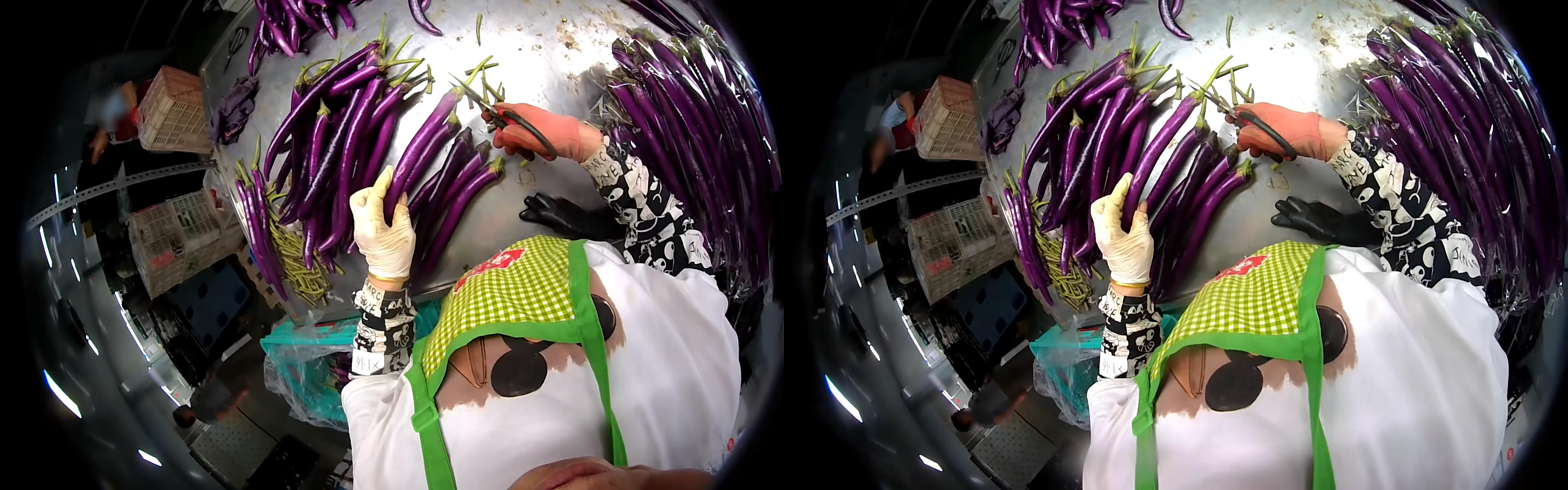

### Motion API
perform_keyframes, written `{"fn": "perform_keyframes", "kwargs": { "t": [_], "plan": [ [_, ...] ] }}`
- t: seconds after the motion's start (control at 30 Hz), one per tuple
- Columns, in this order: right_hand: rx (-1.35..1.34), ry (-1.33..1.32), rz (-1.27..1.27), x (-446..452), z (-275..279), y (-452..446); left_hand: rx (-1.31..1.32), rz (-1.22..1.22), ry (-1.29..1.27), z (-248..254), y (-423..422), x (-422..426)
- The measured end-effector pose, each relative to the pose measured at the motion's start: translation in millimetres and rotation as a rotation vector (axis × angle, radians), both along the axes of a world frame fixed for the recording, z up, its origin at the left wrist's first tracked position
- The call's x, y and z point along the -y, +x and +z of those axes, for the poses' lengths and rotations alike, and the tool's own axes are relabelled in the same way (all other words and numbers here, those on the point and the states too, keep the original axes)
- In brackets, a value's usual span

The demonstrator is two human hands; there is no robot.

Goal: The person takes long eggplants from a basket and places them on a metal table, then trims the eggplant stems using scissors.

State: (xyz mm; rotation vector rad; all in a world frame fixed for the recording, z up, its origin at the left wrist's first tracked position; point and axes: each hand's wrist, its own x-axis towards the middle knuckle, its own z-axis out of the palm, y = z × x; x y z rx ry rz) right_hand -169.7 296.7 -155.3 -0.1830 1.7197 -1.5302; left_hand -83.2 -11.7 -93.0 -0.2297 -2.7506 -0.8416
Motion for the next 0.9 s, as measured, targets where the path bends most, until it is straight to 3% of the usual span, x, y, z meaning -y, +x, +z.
{"fn": "perform_keyframes", "kwargs": {
  "t": [0.27,0.37,0.4,0.5,0.57,0.7,0.8,0.9],
  "plan": [
    [0.031,0.114,0.114,-5.2,-3.2,9.6,0.211,0.011,0.037,-17.3,21.6,9.6],
    [-0.245,0.144,0.151,-13.9,-13.7,13.5,0.236,-0.072,-0.040,-36.7,24.0,13.5],
    [-0.514,0.066,0.080,-18.2,-35.6,18.4,0.325,-0.087,-0.136,-32.9,18.1,15.5],
    [-0.412,0.229,0.091,-21.0,-32.9,17.4,0.067,-0.213,-0.244,-36.3,-17.6,35.1],
    [-0.398,0.245,0.047,-19.8,-35.4,23.2,-0.121,-0.119,-0.280,-18.8,-49.5,34.6],
    [-0.206,0.311,0.018,-21.6,-16.6,25.9,-0.148,0.056,-0.453,-28.9,-88.6,37.8],
    [0.016,0.168,-0.008,-20.7,-1.1,22.4,-0.118,-0.054,-0.429,-21.9,-86.1,24.5],
    [-0.341,0.256,0.211,-31.3,-36.2,20.3,-0.053,-0.156,-0.462,-27.1,-63.7,4.7]
  ]
}}
